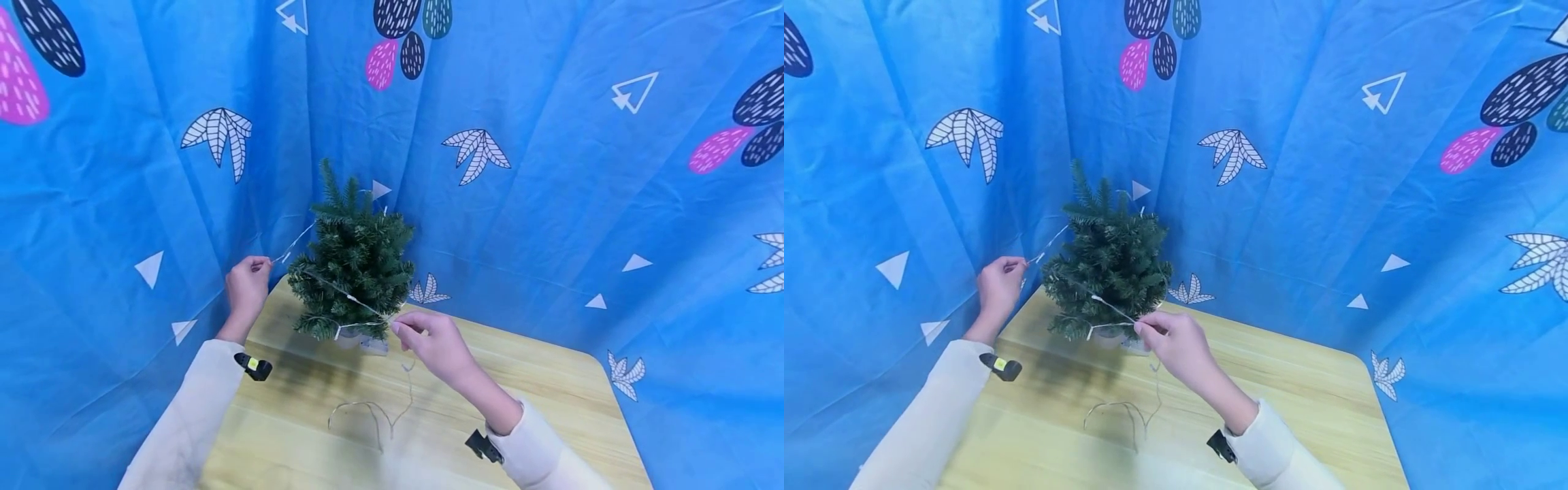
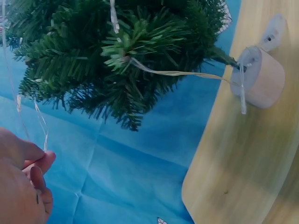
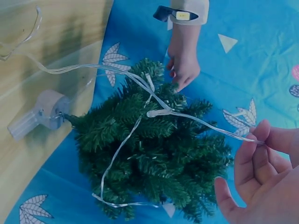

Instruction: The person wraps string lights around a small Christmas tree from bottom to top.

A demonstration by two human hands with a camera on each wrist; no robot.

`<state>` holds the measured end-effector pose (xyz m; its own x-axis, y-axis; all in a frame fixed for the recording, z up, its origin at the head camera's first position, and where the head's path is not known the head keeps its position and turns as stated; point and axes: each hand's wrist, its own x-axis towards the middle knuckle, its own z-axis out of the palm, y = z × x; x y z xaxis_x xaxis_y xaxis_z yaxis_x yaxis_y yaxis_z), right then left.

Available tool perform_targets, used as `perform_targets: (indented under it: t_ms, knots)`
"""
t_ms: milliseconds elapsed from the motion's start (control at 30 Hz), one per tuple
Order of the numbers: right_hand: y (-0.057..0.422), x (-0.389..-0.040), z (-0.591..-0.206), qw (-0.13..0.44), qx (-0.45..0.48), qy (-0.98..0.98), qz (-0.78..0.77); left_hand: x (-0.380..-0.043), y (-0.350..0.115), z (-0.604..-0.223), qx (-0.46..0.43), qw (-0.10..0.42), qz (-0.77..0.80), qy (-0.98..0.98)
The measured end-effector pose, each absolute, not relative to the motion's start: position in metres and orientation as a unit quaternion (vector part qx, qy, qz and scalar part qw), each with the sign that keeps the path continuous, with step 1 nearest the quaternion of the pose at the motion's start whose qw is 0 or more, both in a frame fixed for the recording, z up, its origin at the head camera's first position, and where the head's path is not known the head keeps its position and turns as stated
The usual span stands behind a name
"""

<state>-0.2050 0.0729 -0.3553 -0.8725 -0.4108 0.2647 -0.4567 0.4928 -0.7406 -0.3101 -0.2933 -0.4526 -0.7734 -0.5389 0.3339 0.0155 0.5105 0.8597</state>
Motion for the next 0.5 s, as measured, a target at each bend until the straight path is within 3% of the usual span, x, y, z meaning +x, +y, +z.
perform_targets:
  t_ms: [500]
  knots:
    - [0.093,-0.186,-0.354,0.024,0.210,-0.858,0.469,-0.279,-0.284,-0.457,0.132,0.340,-0.493,-0.789]
